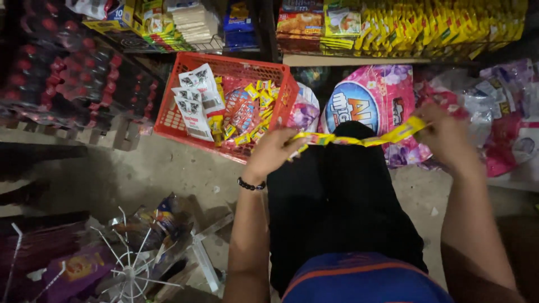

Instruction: Stocking and organizing small snack packets on lower retail shelves.

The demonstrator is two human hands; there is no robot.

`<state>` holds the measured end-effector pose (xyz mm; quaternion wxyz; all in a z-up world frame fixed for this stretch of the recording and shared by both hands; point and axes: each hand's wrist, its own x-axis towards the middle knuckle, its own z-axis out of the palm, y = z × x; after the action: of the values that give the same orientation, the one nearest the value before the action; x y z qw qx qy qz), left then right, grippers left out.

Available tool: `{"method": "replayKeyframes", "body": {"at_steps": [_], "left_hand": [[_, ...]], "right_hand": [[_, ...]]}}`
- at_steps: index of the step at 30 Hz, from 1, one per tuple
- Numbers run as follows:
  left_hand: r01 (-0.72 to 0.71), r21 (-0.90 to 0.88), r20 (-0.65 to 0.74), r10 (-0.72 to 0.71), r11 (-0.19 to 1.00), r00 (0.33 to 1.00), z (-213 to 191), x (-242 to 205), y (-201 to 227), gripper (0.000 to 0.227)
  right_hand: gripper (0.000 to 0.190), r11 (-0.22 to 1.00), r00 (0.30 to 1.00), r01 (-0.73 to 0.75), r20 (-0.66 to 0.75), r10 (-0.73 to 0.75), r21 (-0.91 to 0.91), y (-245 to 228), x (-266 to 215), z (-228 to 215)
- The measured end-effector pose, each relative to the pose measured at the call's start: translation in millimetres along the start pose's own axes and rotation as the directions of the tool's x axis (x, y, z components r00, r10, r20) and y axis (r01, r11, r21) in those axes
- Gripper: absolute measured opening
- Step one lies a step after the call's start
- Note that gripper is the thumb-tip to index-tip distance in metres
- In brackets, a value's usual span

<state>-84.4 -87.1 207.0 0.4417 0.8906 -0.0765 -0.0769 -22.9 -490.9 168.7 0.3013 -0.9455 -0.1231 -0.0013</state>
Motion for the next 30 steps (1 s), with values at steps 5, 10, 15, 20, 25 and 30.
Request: {"method": "replayKeyframes", "body": {"at_steps": [5,10,15,20,25,30], "left_hand": [[0.017,-0.212,0.172,0.02,0.977,0.985,20,25,43,0.036],[-0.188,-0.226,0.191,0.233,0.956,0.954,38,30,67,0.033],[-0.342,-0.269,-0.037,0.345,0.9,0.938,26,18,54,0.062],[-0.136,-0.219,-0.109,0.114,0.966,0.988,62,16,-1,0.054],[-0.039,-0.405,-0.206,-0.049,0.914,0.977,57,18,-26,0.041],[-0.161,-0.57,-0.134,0.103,0.806,0.986,45,26,-42,0.029]], "right_hand": [[0.068,0.956,0.94,0.135,0.271,-0.207,0.261,-65,0,24],[0.072,0.808,0.86,0.304,0.22,-0.46,0.504,-124,1,36],[0.037,0.76,0.937,0.159,0.147,-0.318,0.63,-111,12,20],[0.031,0.565,0.959,0.124,0.048,-0.281,0.816,-122,21,-5],[0.037,0.641,0.985,0.162,-0.079,-0.155,0.75,-139,37,-32],[0.045,0.734,0.967,0.189,0.008,-0.256,0.652,-140,45,-48]]}}
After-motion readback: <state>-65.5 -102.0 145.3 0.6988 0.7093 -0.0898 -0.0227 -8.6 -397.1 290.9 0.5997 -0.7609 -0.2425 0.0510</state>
